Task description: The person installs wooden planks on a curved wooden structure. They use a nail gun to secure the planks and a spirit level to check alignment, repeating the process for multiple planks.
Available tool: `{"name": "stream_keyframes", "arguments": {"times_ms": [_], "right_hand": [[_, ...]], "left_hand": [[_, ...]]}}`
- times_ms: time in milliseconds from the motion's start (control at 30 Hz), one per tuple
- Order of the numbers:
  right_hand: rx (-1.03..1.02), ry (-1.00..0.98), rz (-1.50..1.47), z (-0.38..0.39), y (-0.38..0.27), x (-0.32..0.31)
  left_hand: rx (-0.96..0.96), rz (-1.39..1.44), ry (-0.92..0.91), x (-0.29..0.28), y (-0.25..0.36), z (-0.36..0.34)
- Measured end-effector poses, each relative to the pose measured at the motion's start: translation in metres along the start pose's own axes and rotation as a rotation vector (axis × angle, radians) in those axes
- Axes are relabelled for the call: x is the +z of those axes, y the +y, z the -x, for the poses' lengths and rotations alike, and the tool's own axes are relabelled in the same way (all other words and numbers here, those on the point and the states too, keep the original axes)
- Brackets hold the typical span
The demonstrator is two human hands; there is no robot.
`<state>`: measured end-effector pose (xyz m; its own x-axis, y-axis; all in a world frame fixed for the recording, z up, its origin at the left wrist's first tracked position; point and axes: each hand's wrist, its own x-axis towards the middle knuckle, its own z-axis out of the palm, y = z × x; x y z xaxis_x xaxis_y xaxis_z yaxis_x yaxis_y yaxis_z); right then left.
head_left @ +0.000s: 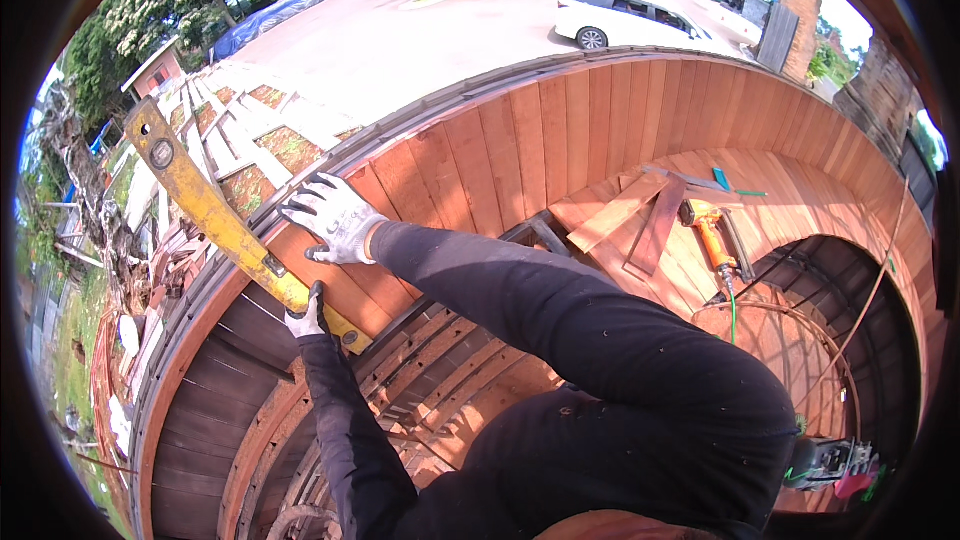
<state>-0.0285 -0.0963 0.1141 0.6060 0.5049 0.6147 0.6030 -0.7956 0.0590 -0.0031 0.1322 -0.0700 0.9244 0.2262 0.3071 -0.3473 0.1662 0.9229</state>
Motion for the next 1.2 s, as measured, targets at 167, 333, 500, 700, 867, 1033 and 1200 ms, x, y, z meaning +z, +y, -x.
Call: {"name": "stream_keyframes", "arguments": {"times_ms": [167, 333, 500, 700, 867, 1033, 1200], "right_hand": [[0.002, 0.006, 0.013, 0.001, -0.003, -0.001], [-0.008, 0.014, -0.003, -0.001, -0.006, 0.0], [0.005, 0.024, -0.009, 0.001, -0.001, 0.002], [-0.001, 0.045, -0.034, 0.0, -0.002, 0.002], [-0.005, 0.064, -0.032, 0.0, -0.001, 0.004], [0.002, 0.062, -0.015, 0.002, 0.002, 0.005], [0.004, 0.051, -0.049, 0.001, -0.003, 0.002]], "left_hand": [[0.011, -0.01, 0.002, -0.003, 0.002, -0.001], [0.016, 0.023, -0.025, -0.015, -0.006, -0.005], [-0.052, -0.019, -0.008, 0.003, 0.005, 0.002], [-0.048, -0.077, 0.051, 0.002, 0.003, -0.002], [-0.041, -0.112, 0.055, -0.004, -0.001, -0.006], [-0.042, -0.076, 0.052, 0.005, 0.001, -0.002], [-0.024, -0.091, 0.054, -0.006, -0.008, -0.008]]}}
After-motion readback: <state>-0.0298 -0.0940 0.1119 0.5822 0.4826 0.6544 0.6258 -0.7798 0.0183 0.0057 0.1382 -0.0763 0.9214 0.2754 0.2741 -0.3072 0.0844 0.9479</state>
